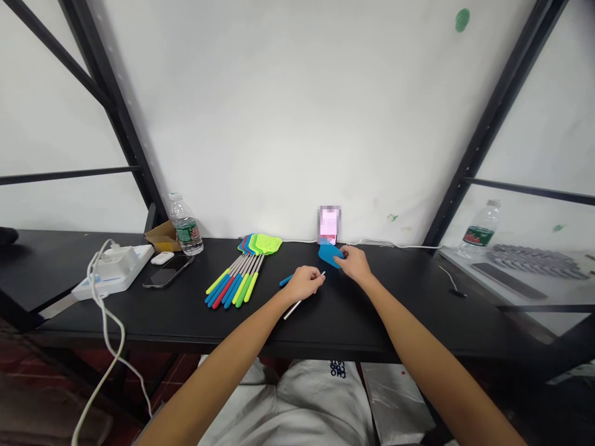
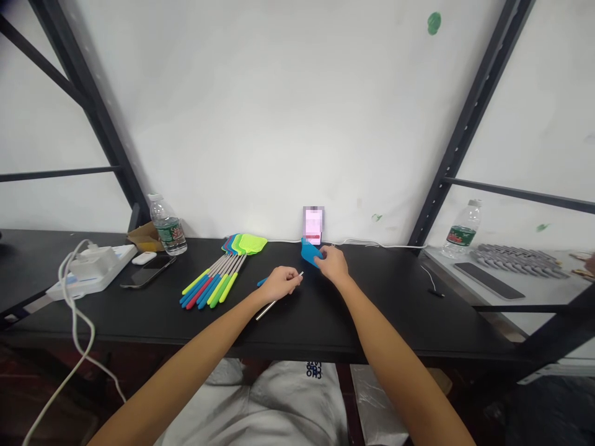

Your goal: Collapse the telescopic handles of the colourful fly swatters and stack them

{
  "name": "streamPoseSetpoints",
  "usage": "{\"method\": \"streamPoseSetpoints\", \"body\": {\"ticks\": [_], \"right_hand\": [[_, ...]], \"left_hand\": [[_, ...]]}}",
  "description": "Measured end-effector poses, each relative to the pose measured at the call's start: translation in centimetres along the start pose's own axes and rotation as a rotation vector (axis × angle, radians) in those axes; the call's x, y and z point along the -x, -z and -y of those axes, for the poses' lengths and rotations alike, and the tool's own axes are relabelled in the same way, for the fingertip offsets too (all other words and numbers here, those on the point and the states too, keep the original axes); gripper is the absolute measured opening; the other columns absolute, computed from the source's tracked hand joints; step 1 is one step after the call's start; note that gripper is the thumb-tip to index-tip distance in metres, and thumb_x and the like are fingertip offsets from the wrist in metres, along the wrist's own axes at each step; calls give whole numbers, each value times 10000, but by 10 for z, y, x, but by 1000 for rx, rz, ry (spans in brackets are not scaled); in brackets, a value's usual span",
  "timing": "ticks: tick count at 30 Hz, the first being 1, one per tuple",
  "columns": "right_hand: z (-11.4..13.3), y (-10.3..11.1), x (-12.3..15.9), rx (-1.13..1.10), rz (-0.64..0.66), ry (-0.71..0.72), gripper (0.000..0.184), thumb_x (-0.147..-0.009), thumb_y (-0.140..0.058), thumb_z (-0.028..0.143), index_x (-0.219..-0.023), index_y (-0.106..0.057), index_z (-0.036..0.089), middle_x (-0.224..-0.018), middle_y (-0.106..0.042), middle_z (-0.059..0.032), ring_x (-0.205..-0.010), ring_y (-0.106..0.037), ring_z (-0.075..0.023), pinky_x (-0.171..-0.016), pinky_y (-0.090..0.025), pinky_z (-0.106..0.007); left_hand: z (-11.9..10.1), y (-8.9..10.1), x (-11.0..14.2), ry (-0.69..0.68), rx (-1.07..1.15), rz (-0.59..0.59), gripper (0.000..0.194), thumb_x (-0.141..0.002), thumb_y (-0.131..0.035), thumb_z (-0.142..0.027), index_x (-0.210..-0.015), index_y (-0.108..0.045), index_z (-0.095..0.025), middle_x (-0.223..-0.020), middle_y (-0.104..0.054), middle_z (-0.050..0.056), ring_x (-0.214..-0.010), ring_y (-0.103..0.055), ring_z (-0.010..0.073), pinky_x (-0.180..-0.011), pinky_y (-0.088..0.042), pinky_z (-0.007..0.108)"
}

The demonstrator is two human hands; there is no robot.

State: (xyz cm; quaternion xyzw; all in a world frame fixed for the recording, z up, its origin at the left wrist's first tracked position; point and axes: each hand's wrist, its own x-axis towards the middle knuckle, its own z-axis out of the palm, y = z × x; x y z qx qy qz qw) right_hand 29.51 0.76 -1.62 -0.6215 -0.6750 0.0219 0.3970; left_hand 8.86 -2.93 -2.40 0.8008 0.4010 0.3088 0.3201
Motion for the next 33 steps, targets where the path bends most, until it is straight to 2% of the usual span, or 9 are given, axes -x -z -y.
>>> {"method": "streamPoseSetpoints", "body": {"ticks": [5, 23, 33], "right_hand": [[2, 3, 1, 22, 58, -62, 120, -719, -579, 308, -698, -613, 195, -710, -627, -14, -656, -520, -147, -597, -345, -241], [-7, 4, -4, 47, 49, -119, 148, -727, -586, 326, -724, -633, 186, -694, -628, -22, -645, -528, -156, -567, -324, -244], [-6, 3, -5, 19, 44, -120, 138, -721, -595, 318, -745, -645, 192, -695, -630, -13, -644, -539, -153, -594, -356, -245]], "left_hand": [[0, 0, -1, 2, 11, 4, 321, -836, -488, -428, -647, -556, -178, -469, -548, -33, -443, -469, 95, -535, -378, 216], [0, 1, 0, 15, 14, 13, 316, -833, -490, -426, -650, -558, -177, -471, -553, -33, -440, -464, 97, -543, -382, 223], [0, 0, 0, 18, 24, 12, 334, -832, -496, -450, -657, -570, -175, -472, -548, -31, -446, -464, 95, -528, -372, 218]]}}
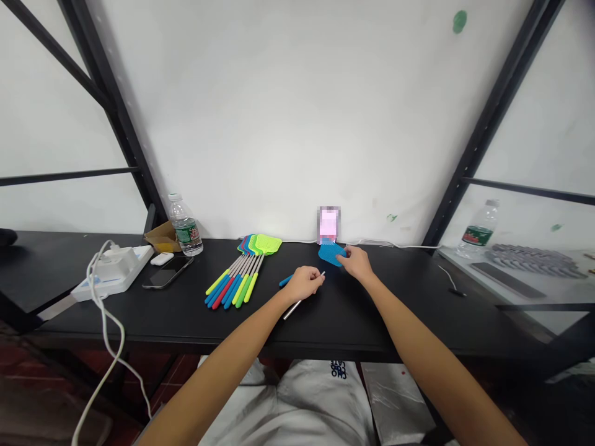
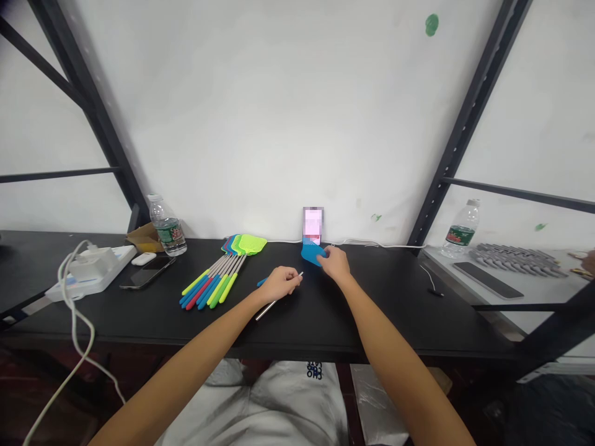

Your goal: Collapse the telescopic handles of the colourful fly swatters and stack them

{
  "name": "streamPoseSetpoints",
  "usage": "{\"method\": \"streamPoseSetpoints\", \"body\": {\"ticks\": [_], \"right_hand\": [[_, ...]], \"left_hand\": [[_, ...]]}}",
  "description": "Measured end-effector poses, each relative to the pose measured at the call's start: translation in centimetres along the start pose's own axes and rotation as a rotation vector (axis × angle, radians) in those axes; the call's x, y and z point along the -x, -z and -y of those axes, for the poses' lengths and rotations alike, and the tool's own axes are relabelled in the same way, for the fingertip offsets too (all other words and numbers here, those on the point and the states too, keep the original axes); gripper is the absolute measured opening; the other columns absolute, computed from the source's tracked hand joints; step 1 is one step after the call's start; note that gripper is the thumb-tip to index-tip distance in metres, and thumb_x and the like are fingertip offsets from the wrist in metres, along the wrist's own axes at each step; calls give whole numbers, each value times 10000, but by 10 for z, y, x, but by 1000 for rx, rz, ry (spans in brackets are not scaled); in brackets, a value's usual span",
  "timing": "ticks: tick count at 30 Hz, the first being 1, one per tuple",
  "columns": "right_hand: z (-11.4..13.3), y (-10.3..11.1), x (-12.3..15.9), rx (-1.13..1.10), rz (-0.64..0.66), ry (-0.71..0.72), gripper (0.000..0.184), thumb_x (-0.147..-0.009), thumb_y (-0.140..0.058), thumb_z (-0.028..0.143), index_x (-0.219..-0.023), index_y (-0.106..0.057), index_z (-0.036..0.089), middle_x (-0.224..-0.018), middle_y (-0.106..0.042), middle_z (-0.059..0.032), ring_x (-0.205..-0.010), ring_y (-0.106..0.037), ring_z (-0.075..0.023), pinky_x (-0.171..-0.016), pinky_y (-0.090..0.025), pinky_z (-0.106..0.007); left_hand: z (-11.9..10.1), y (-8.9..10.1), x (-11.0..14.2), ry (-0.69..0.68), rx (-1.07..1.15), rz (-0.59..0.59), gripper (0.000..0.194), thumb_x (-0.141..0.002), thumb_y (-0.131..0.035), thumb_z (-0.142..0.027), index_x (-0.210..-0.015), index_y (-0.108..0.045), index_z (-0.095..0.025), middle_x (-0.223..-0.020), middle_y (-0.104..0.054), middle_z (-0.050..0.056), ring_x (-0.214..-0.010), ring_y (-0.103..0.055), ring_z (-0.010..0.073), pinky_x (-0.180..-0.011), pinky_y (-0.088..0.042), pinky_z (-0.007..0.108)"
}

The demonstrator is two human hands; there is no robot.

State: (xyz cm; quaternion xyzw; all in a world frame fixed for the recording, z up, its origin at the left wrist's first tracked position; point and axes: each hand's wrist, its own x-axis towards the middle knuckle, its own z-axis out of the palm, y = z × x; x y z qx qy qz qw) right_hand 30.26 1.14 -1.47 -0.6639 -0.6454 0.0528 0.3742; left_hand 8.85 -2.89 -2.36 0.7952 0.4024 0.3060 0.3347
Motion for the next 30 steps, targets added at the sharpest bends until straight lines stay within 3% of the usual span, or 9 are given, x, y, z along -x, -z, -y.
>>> {"method": "streamPoseSetpoints", "body": {"ticks": [15, 30], "right_hand": [[0, 3, 1, 27, -30, 12, 153, -724, -579, 332, -676, -606, 188, -652, -621, -19, -591, -519, -148, -558, -338, -248], [-1, 5, -2, -48, -62, -86, 202, -781, -580, 373, -740, -646, 186, -763, -686, -52, -723, -612, -185, -633, -395, -259]], "left_hand": [[-4, 1, 1, 16, -2, 6, 337, -834, -500, -455, -658, -565, -175, -473, -548, -33, -443, -460, 92, -533, -379, 217], [-4, 2, 2, -11, -21, -7, 327, -840, -487, -421, -639, -564, -175, -481, -565, -23, -454, -477, 98, -560, -388, 221]]}}
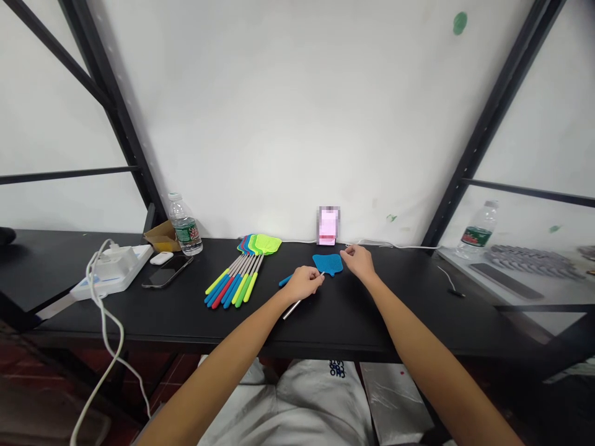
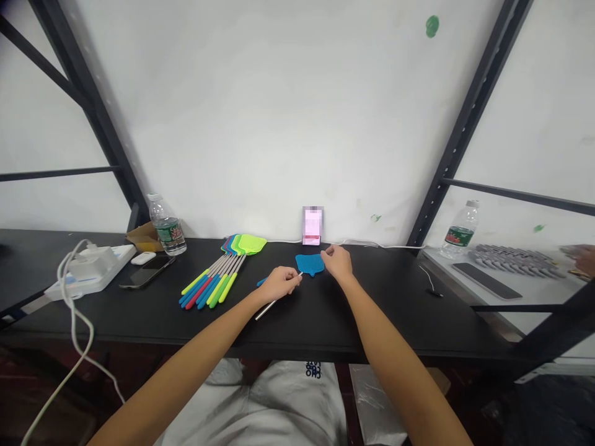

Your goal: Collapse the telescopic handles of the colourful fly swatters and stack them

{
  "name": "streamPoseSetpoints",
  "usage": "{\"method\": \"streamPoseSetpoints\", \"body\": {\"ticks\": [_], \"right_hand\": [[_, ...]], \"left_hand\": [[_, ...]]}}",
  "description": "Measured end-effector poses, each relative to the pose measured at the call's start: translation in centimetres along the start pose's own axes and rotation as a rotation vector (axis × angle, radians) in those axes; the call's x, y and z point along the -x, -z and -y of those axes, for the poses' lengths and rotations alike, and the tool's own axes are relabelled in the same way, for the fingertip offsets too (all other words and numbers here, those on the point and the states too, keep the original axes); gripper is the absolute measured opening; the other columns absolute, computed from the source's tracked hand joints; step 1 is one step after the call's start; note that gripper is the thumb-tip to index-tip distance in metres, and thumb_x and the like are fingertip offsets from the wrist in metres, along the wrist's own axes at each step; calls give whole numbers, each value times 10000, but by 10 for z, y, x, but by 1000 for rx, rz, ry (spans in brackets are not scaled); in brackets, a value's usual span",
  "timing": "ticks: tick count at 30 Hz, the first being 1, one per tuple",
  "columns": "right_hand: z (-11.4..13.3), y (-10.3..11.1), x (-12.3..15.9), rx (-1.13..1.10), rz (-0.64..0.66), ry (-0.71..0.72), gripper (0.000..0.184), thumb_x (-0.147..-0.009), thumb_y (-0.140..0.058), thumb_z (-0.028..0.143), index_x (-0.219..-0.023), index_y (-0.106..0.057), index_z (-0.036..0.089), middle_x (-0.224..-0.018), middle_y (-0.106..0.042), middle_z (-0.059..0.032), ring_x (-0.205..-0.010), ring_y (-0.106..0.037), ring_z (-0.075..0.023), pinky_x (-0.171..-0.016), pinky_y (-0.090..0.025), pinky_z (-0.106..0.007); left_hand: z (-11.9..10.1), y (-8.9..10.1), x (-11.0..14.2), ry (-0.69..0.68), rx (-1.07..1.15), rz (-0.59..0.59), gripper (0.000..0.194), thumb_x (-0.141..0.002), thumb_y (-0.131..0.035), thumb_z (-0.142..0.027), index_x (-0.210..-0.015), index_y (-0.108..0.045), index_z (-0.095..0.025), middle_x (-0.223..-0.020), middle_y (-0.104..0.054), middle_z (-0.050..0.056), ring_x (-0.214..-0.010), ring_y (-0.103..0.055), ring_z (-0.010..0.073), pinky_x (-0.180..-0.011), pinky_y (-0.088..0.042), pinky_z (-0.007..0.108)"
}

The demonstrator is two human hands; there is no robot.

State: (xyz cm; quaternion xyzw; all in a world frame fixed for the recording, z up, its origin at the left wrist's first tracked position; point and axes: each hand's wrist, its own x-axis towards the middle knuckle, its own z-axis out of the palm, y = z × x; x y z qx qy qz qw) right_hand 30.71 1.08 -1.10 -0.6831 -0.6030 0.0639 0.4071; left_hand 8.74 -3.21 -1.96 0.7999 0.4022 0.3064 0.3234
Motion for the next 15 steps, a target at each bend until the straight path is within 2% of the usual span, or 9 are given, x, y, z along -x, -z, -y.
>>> {"method": "streamPoseSetpoints", "body": {"ticks": [2, 9, 15], "right_hand": [[4, -1, 3, -24, 53, 58, 248, -808, -557, 400, -709, -641, 189, -723, -676, -40, -687, -602, -176, -618, -388, -256], [24, -9, 24, -163, 366, 358, 473, -915, -416, 502, -620, -594, 178, -587, -613, -11, -569, -542, -135, -571, -365, -238], [33, -17, 34, -171, 493, 419, 462, -910, -428, 489, -586, -544, 180, -560, -557, -2, -537, -492, -128, -539, -334, -245]], "left_hand": [[0, 0, 0, -4, -1, -2, 322, -840, -487, -416, -642, -565, -175, -479, -563, -24, -450, -473, 96, -561, -388, 222], [3, -1, -1, -23, 2, -15, 320, -842, -477, -403, -633, -559, -175, -471, -551, -33, -454, -475, 95, -567, -394, 220], [2, 0, 0, -36, -12, -42, 336, -843, -473, -386, -582, -514, -178, -471, -546, -38, -466, -481, 90, -579, -396, 216]]}}
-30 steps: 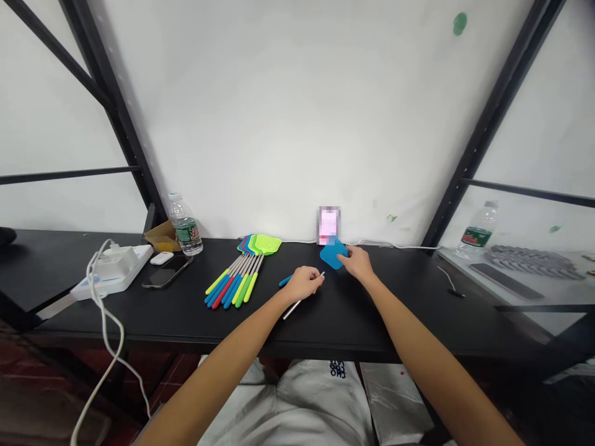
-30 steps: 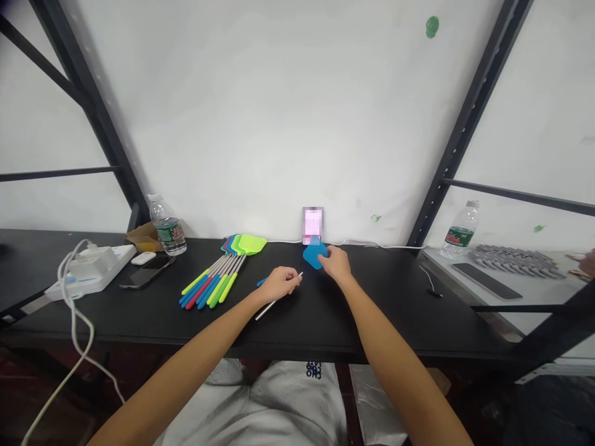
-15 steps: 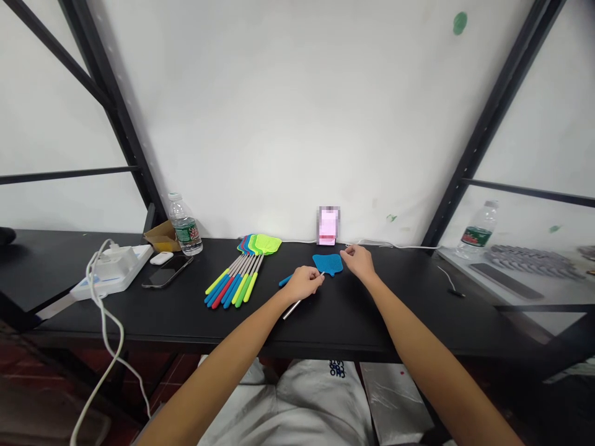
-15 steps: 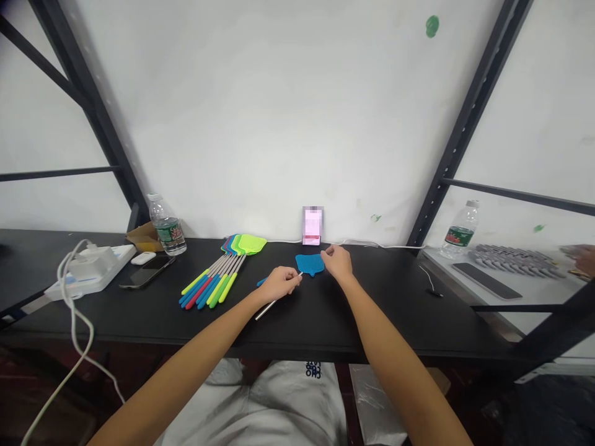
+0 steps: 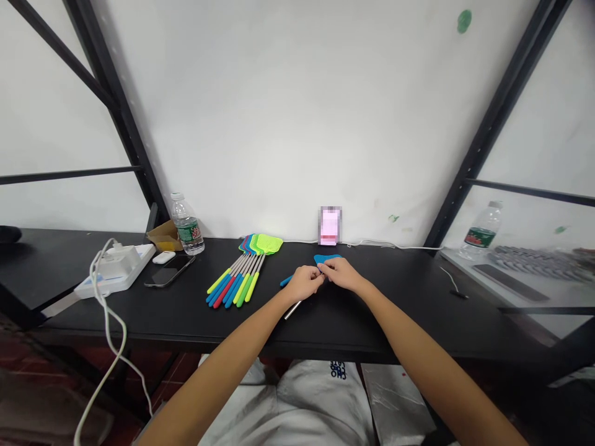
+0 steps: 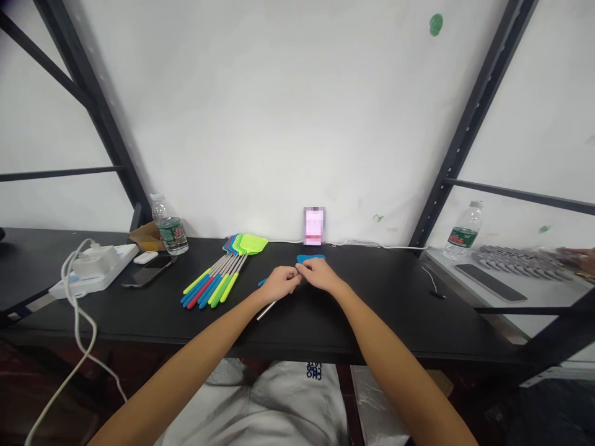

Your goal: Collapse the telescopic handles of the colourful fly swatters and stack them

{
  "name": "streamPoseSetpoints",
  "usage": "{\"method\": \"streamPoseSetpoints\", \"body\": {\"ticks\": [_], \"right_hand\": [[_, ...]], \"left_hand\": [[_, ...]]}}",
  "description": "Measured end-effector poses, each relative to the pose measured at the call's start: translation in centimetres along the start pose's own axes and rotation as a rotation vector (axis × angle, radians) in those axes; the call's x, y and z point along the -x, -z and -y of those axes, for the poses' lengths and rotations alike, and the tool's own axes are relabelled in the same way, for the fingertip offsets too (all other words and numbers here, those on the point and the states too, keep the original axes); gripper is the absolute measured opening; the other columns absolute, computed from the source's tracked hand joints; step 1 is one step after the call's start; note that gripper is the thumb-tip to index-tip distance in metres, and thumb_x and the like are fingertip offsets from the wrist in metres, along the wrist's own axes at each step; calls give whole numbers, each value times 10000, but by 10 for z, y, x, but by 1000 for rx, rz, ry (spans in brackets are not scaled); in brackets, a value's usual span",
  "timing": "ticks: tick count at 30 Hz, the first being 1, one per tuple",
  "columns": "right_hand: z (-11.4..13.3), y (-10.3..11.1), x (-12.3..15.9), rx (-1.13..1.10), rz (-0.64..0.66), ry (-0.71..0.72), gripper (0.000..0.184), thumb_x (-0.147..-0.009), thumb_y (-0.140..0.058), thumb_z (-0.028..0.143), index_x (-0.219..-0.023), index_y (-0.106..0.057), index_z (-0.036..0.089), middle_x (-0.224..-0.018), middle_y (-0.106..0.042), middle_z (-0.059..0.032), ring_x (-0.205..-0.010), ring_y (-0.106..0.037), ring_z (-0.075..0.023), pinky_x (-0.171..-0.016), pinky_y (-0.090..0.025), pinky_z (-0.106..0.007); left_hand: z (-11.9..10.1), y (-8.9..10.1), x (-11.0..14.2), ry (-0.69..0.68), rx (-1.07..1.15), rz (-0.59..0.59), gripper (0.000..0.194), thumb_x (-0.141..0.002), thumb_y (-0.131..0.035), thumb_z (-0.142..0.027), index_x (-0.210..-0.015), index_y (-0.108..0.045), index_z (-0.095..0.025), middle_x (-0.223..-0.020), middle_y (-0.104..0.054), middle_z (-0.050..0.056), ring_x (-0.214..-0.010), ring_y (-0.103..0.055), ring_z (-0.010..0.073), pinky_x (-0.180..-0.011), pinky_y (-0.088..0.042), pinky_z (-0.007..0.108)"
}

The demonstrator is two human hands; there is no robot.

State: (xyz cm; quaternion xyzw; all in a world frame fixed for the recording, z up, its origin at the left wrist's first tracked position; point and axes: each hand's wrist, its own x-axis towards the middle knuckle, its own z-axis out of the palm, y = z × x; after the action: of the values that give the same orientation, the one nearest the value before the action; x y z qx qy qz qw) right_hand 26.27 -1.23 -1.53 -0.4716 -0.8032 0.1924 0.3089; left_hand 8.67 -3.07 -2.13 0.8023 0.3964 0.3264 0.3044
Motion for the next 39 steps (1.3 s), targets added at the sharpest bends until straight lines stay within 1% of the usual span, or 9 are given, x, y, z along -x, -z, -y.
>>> {"method": "streamPoseSetpoints", "body": {"ticks": [6, 10, 13, 16, 21, 25, 29, 33, 39], "right_hand": [[5, -2, 1, -109, 78, -78, 409, -891, -438, 458, -583, -477, 192, -510, -500, 19, -474, -440, -111, -494, -309, -240], [2, 1, 0, -165, 60, -101, 420, -880, -445, 478, -573, -464, 192, -488, -489, 22, -457, -428, -108, -486, -312, -237], [-7, 6, -3, -175, -47, -112, 429, -872, -451, 496, -572, -464, 191, -484, -472, 27, -454, -413, -105, -480, -303, -234], [-19, 16, -7, -165, -232, -171, 438, -858, -462, 514, -557, -439, 197, -476, -444, 28, -463, -407, -109, -477, -292, -235], [-37, 37, -7, -55, -451, -257, 434, -874, -434, 485, -555, -475, 194, -511, -519, -7, -514, -458, -136, -517, -320, -251], [-44, 45, -4, 96, -452, -326, 425, -883, -425, 430, -546, -523, 189, -554, -593, -37, -553, -513, -155, -569, -345, -263], [-49, 46, -5, 132, -432, -374, 411, -879, -435, 404, -549, -550, 190, -592, -632, -53, -589, -555, -165, -588, -357, -262], [-50, 42, -6, -61, -412, -401, 400, -879, -449, 421, -564, -532, 189, -547, -589, -32, -503, -520, -136, -524, -357, -247], [-38, 35, -7, -628, -344, -378, 366, -835, -563, 463, -612, -446, 198, -490, -450, 33, -393, -386, -81, -378, -263, -210]], "left_hand": [[1, 0, 0, -22, 19, -15, 316, -838, -480, -358, -582, -516, -176, -470, -547, -39, -458, -469, 84, -565, -384, 212], [2, -1, 0, -19, 25, -13, 356, -859, -477, -418, -611, -544, -173, -467, -543, -38, -453, -460, 84, -550, -369, 211], [2, -1, 0, -11, 18, -19, 369, -860, -483, -444, -617, -542, -173, -469, -547, -37, -450, -455, 85, -541, -358, 212], [1, 0, 0, -13, 12, -8, 365, -856, -491, -443, -612, -526, -174, -477, -556, -34, -459, -468, 89, -552, -365, 215], [-3, 2, 1, -5, -8, 1, 359, -852, -487, -447, -614, -512, -179, -488, -566, -30, -473, -486, 97, -567, -375, 221], [-5, 3, 1, 7, -17, -9, 354, -850, -483, -453, -626, -519, -181, -492, -568, -31, -478, -494, 102, -571, -377, 223], [-5, 3, 2, 10, -25, -18, 355, -851, -483, -456, -629, -524, -182, -495, -572, -30, -481, -501, 106, -572, -379, 226], [-3, 2, 2, 1, -21, -17, 361, -856, -485, -455, -624, -523, -182, -488, -564, -32, -476, -500, 104, -572, -380, 225], [-1, 3, 2, -31, -79, -62, 365, -874, -474, -451, -634, -533, -181, -518, -554, -28, -501, -484, 107, -563, -351, 229]]}}
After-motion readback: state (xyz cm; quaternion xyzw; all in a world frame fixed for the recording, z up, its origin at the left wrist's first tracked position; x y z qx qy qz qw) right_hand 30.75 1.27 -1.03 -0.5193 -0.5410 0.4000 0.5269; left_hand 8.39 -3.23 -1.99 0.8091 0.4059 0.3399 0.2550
